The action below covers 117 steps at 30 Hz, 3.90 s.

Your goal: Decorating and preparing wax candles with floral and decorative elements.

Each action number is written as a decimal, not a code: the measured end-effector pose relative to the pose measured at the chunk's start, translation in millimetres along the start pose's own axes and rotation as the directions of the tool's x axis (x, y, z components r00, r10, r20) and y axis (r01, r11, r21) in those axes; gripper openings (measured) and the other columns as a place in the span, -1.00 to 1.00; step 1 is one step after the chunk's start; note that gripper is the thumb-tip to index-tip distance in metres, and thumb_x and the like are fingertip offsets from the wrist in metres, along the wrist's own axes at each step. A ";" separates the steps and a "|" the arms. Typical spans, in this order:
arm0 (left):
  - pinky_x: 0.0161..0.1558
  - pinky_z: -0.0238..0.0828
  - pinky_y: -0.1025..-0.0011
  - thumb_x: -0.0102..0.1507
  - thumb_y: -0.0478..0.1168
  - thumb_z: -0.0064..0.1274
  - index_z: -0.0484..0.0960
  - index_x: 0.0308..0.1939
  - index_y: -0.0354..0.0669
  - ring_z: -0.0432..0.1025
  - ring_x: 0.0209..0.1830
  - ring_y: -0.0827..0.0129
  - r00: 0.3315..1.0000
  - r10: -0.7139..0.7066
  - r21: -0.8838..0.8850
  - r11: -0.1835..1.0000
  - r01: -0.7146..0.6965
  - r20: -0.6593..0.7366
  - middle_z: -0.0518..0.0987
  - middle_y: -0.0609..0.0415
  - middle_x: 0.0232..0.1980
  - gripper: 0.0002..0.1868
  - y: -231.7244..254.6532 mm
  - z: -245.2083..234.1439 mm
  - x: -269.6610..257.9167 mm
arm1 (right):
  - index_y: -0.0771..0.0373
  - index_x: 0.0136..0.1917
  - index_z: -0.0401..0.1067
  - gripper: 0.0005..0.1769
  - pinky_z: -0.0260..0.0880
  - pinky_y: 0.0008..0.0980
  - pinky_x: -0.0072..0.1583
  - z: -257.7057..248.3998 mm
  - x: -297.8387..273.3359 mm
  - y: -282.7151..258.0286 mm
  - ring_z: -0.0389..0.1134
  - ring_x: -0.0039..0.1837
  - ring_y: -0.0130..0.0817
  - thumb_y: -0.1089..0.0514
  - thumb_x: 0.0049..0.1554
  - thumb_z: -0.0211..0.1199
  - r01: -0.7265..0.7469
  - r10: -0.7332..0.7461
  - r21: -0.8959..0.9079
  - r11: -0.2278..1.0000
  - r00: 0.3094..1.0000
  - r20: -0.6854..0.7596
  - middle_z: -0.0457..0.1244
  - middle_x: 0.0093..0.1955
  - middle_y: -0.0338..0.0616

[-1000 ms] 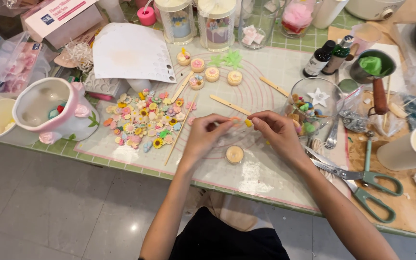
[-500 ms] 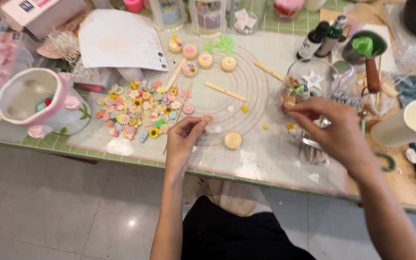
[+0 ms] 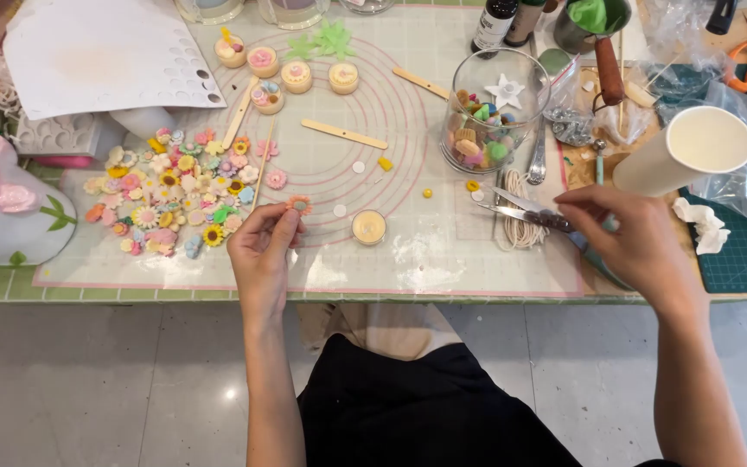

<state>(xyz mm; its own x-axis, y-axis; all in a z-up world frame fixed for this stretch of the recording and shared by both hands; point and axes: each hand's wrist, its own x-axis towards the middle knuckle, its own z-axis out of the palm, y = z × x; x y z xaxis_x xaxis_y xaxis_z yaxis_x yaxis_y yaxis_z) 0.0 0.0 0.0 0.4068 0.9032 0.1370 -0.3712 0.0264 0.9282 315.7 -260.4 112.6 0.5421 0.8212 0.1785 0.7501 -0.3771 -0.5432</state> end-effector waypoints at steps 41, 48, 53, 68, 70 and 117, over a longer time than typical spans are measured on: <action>-0.28 0.33 0.59 0.34 -0.26 0.18 0.68 -0.07 -0.32 0.45 -0.32 0.61 1.000 0.015 -0.026 1.000 -0.015 -0.007 0.63 0.15 -0.28 -0.83 -1.1 -3.3 0.7 | 0.17 -0.40 0.47 -0.66 0.42 -0.27 -0.12 269.4 209.4 -203.5 0.47 -0.21 -0.31 -0.06 -0.12 0.54 0.090 -0.137 0.144 0.985 0.921 0.365 0.42 -0.37 -0.17; -0.28 0.32 0.59 0.36 -0.26 0.17 0.68 -0.06 -0.32 0.43 -0.32 0.62 1.000 0.023 -0.028 0.999 -0.023 0.005 0.62 0.15 -0.30 -0.83 0.1 -2.5 0.4 | 0.26 -0.32 0.38 -0.73 0.41 -0.45 -0.28 261.9 213.4 -197.2 0.45 -0.34 -0.45 0.19 -0.14 0.49 -0.152 -0.046 0.382 0.912 0.886 0.462 0.43 -0.35 -0.11; -0.27 0.34 0.59 0.34 -0.27 0.17 0.67 -0.07 -0.30 0.45 -0.31 0.61 1.000 0.020 -0.033 0.999 -0.020 -0.005 0.63 0.16 -0.27 -0.84 1.5 -1.6 0.2 | 0.29 -0.16 0.29 -0.68 0.44 -0.45 -0.29 239.3 218.6 -197.0 0.46 -0.34 -0.44 0.21 -0.03 0.44 -0.073 -0.110 0.529 0.845 0.945 0.307 0.43 -0.33 -0.07; -0.39 0.26 0.60 0.22 -0.21 0.26 0.75 -0.23 -0.20 0.30 -0.45 0.67 0.969 -0.073 0.524 0.849 -0.063 0.236 0.60 0.24 -0.34 -0.86 32.4 29.0 -8.0 | 0.36 0.48 -0.01 -0.54 0.53 -0.36 0.22 37.1 85.1 -159.0 0.43 0.06 -0.33 0.45 0.41 0.06 0.457 -0.364 0.772 0.441 0.878 -0.312 0.34 0.07 -0.03; -0.39 0.28 0.61 0.22 -0.20 0.27 0.74 -0.24 -0.21 0.32 -0.46 0.68 0.970 -0.053 0.531 0.844 -0.083 0.236 0.60 0.24 -0.35 -0.85 31.3 29.9 -7.9 | 0.38 0.47 0.13 -0.65 0.47 -0.43 0.17 34.2 63.3 -134.1 0.42 0.04 -0.36 0.44 0.46 0.03 0.406 -0.325 0.758 0.511 0.907 -0.267 0.32 0.05 -0.05; 0.12 0.53 0.49 0.37 -0.38 0.15 0.66 0.07 -0.36 0.59 0.01 0.46 0.951 0.279 0.208 0.930 -0.302 0.132 0.70 0.04 -0.02 -0.80 96.0 95.5 -37.5 | 0.23 0.51 0.33 -0.52 -0.01 -0.60 -0.32 95.8 9.0 -126.1 -0.01 -0.35 -0.69 0.18 0.34 0.09 -0.116 -0.228 0.864 0.489 0.940 0.255 0.29 -0.26 -0.29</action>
<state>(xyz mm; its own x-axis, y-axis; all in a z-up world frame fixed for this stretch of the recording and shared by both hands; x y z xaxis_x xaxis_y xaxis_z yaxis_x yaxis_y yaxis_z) 28.9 -72.2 117.0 0.3934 0.8100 0.4349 -0.2942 -0.3372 0.8943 189.7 -164.4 104.2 0.2419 0.9668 0.0822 -0.0231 0.0904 -0.9956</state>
